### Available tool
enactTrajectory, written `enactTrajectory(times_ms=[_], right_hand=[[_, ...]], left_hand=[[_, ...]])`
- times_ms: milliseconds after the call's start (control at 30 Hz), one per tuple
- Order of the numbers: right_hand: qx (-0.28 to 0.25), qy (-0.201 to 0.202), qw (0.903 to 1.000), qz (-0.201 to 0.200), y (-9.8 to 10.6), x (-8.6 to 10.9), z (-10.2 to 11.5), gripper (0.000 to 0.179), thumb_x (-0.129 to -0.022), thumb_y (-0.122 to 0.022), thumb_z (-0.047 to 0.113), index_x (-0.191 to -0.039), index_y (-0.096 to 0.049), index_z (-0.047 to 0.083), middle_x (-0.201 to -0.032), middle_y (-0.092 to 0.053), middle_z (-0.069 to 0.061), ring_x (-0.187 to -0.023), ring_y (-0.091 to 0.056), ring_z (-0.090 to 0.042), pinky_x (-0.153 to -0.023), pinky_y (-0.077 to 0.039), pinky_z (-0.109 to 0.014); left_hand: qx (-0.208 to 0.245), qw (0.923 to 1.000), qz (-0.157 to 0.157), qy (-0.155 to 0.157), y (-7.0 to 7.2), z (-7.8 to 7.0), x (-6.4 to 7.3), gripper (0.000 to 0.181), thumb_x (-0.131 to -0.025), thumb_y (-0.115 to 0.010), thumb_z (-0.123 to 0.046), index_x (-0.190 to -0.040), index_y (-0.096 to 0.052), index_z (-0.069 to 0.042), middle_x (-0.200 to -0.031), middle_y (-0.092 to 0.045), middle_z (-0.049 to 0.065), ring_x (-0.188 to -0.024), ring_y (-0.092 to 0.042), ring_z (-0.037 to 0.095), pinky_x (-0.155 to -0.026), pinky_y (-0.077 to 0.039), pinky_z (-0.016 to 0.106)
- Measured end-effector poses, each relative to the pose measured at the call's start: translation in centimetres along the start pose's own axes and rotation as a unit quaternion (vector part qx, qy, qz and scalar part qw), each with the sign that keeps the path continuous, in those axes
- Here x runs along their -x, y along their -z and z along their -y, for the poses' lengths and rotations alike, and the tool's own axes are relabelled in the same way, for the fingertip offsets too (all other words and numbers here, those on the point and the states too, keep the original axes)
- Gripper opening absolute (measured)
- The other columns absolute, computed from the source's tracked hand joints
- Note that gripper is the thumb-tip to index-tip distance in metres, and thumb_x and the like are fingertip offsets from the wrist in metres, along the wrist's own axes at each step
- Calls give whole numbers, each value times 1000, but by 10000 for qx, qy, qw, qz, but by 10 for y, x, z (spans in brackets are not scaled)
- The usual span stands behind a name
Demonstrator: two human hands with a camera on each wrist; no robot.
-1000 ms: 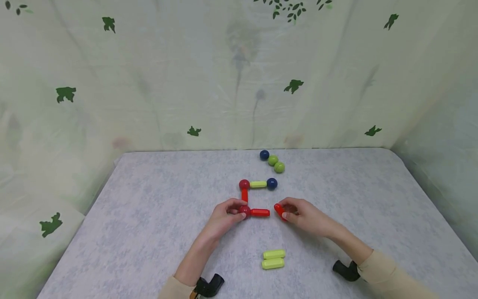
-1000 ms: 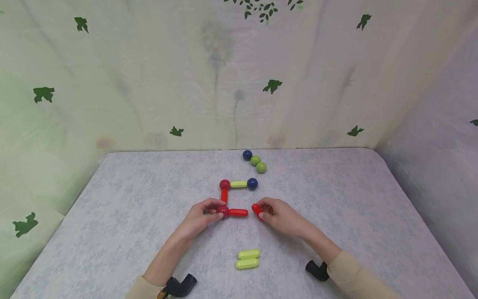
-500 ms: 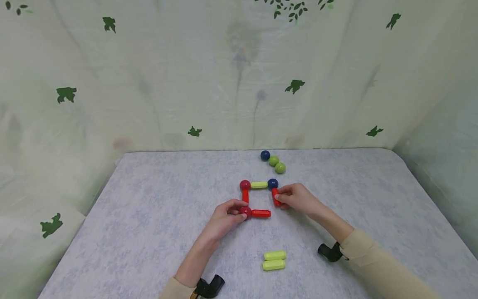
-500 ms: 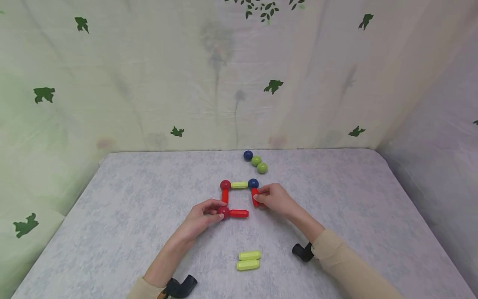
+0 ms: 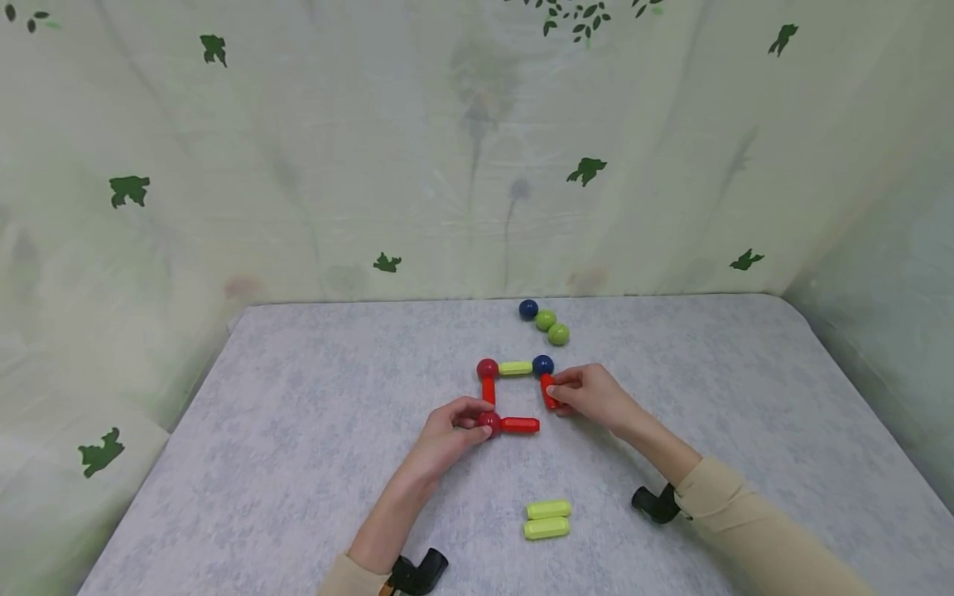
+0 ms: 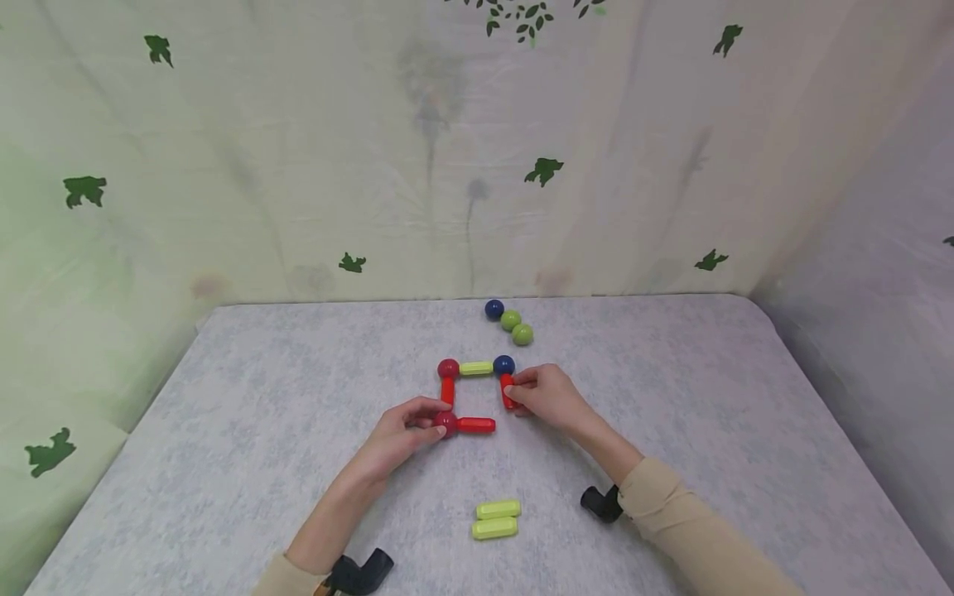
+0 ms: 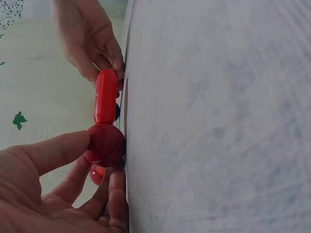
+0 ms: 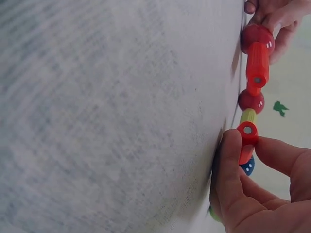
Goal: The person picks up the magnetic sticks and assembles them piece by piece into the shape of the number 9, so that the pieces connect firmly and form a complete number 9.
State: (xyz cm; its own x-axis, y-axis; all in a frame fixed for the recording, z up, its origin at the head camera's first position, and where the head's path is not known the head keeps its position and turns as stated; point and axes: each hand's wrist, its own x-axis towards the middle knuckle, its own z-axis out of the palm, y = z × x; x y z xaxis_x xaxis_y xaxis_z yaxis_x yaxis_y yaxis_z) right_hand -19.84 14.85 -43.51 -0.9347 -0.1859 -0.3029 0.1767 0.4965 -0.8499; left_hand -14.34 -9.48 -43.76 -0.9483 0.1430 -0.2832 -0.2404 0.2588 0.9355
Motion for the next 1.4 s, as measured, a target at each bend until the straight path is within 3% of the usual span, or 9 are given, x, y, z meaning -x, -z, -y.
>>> enactTrajectory(times_ms=[367,600,867,1033,1233,1400], right_hand=[[-128,240,9996,6,6,10,-10,31,-93,-64,6,-121,-62,-7,-94,-71,-9,-81,-67,-18,-75,-56,-32],[167,480,9987,57,9,32,-13,29,-93,-66,10,-120,-65,-1,-97,-70,-5,-85,-64,-17,-77,-54,-33],[615,1147,9896,606,2,64,-15,26,-93,-67,9,-119,-66,5,-106,-68,-3,-93,-63,-17,-81,-53,-32],[830,1149,9869,765,-5,77,-15,26,-92,-68,9,-118,-66,10,-106,-66,1,-91,-62,-15,-81,-52,-31],[955,1407,9842,490,-3,73,-10,26,-92,-67,8,-118,-66,11,-108,-66,1,-93,-61,-14,-81,-52,-30],[977,1671,9810,122,8,56,-5,29,-92,-68,7,-121,-65,10,-113,-66,-3,-99,-61,-17,-85,-52,-35]], left_hand=[[-33,9999,31,-140,-1,0,-1,30,-89,-66,-3,-119,-67,-7,-108,-60,9,-98,-49,24,-78,-42,32],[-39,9999,18,-124,-1,1,-1,30,-90,-66,-3,-119,-67,-7,-108,-59,9,-98,-49,24,-78,-42,32],[-34,9999,15,-155,-1,1,-1,30,-90,-65,-4,-120,-67,-7,-109,-59,9,-99,-49,24,-78,-42,33],[-64,9999,-10,-126,0,2,-1,30,-90,-66,-4,-120,-67,-7,-110,-59,9,-99,-49,24,-78,-42,33],[-40,9999,-43,-106,0,1,-1,30,-90,-66,-4,-120,-67,-8,-110,-60,9,-99,-49,24,-78,-43,33],[-30,10000,-12,-83,-1,0,-1,29,-91,-66,-5,-119,-67,-8,-111,-59,8,-100,-49,24,-79,-44,33]])
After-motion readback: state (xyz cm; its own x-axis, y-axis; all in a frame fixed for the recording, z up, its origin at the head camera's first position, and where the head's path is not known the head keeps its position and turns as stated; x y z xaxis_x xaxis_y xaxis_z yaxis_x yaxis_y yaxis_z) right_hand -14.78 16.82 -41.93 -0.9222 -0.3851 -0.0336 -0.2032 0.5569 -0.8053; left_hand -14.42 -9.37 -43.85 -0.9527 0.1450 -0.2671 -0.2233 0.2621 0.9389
